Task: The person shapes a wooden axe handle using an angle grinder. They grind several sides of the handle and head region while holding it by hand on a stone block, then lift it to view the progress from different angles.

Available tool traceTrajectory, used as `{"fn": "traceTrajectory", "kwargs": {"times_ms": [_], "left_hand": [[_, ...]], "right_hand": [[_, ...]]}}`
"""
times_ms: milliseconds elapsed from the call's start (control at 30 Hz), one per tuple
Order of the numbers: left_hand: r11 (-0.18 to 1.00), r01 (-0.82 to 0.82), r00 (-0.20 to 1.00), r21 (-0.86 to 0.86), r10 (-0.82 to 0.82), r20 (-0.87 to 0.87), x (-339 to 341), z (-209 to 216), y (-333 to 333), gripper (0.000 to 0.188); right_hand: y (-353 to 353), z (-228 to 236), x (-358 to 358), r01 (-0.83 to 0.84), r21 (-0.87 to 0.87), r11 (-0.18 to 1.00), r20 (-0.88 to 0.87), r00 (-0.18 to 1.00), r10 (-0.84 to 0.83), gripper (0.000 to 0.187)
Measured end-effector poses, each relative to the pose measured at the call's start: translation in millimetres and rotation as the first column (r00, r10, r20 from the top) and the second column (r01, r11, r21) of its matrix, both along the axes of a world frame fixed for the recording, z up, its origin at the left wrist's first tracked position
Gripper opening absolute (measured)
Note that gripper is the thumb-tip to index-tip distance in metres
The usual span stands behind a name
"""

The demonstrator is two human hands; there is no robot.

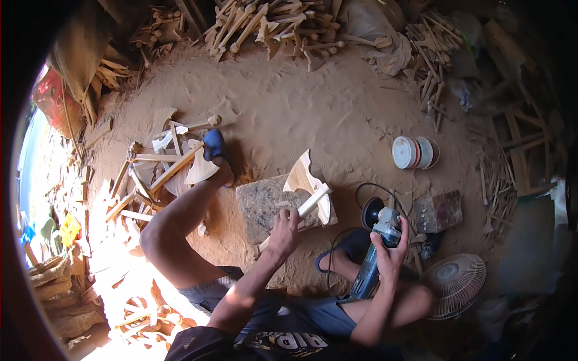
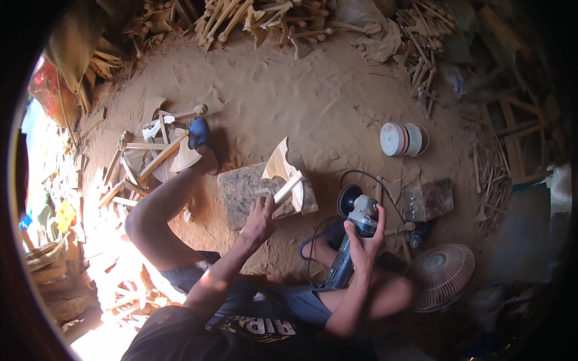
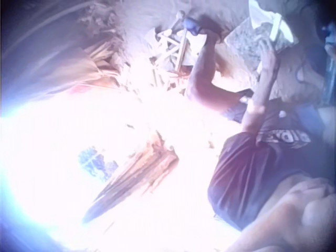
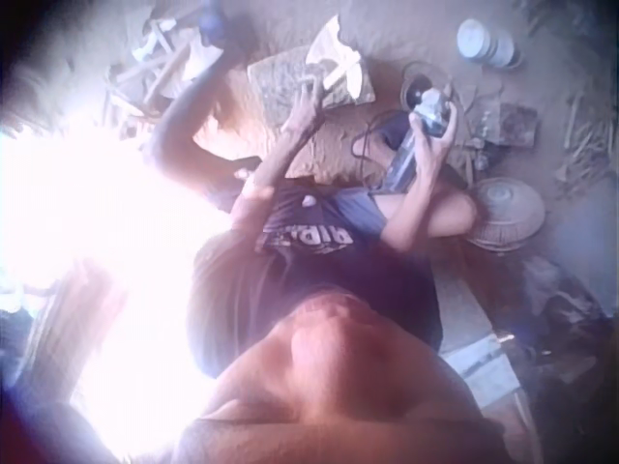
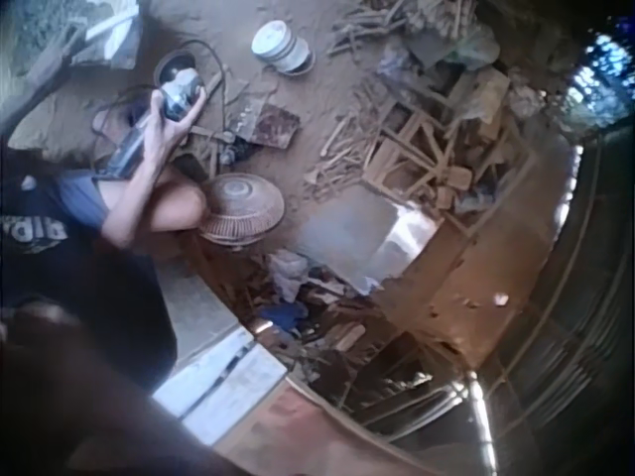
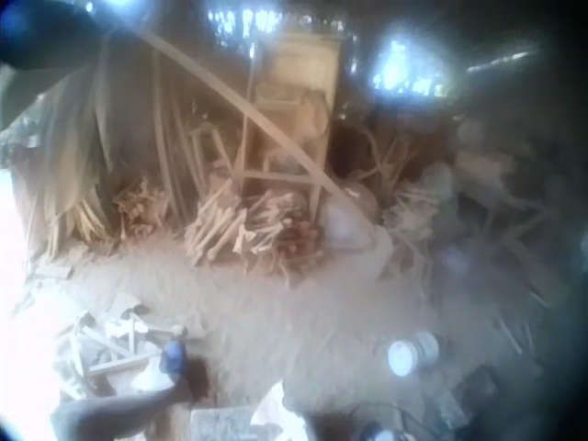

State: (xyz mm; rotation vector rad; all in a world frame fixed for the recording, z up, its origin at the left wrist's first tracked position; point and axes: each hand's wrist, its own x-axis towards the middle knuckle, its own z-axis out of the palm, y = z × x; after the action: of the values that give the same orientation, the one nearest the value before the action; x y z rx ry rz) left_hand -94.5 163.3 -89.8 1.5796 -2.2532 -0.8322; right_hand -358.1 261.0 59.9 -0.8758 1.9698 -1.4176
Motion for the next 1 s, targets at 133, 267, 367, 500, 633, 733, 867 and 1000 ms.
{"fn": "traceTrajectory", "kwargs": {"times_ms": [133,267,367,500,633,733,867,1000], "left_hand": [[0.942,0.335,0.935,0.02,-0.335,0.116,2.2,62.9,-34.4,0.058],[0.908,0.386,0.919,-0.162,-0.362,0.158,14.8,49.9,-71.5,0.035],[0.845,0.497,0.867,-0.197,-0.491,0.081,32.5,3.7,-114.0,0.035],[0.702,0.588,0.795,-0.402,-0.594,0.124,42.8,-51.8,-132.1,0.043],[0.924,0.218,0.965,-0.313,-0.252,-0.074,56.8,-75.8,-131.2,0.041],[0.978,-0.035,0.993,-0.208,0.011,-0.117,31.4,-84.0,-117.6,0.069],[0.962,-0.079,0.997,-0.262,0.072,-0.035,33.7,-87.3,-122.3,0.1],[0.971,-0.058,0.998,-0.233,0.058,-0.009,35.5,-86.0,-127.0,0.107]], "right_hand": [[7.1,4.0,-6.9,0.08,-0.018,0.997,-0.059,0.995,-0.081,0.09],[16.6,-10.5,-24.9,0.104,-0.066,0.992,-0.091,0.99,-0.11,0.09],[9.5,-7.6,-21.8,0.062,-0.066,0.996,-0.183,0.98,-0.074,0.089],[-6.4,-3.0,-4.9,-0.067,0.024,0.997,-0.343,0.937,0.071,0.087],[-11.2,-10.0,15.8,-0.254,0.183,0.95,-0.411,0.857,0.309,0.086],[-14.8,-37.7,26.5,-0.362,0.291,0.886,-0.343,0.825,0.449,0.087],[-21.7,-67.3,50.0,-0.428,0.379,0.821,-0.317,0.773,0.55,0.085],[-28.8,-81.4,73.1,-0.466,0.489,0.738,-0.273,0.721,0.636,0.084]]}}
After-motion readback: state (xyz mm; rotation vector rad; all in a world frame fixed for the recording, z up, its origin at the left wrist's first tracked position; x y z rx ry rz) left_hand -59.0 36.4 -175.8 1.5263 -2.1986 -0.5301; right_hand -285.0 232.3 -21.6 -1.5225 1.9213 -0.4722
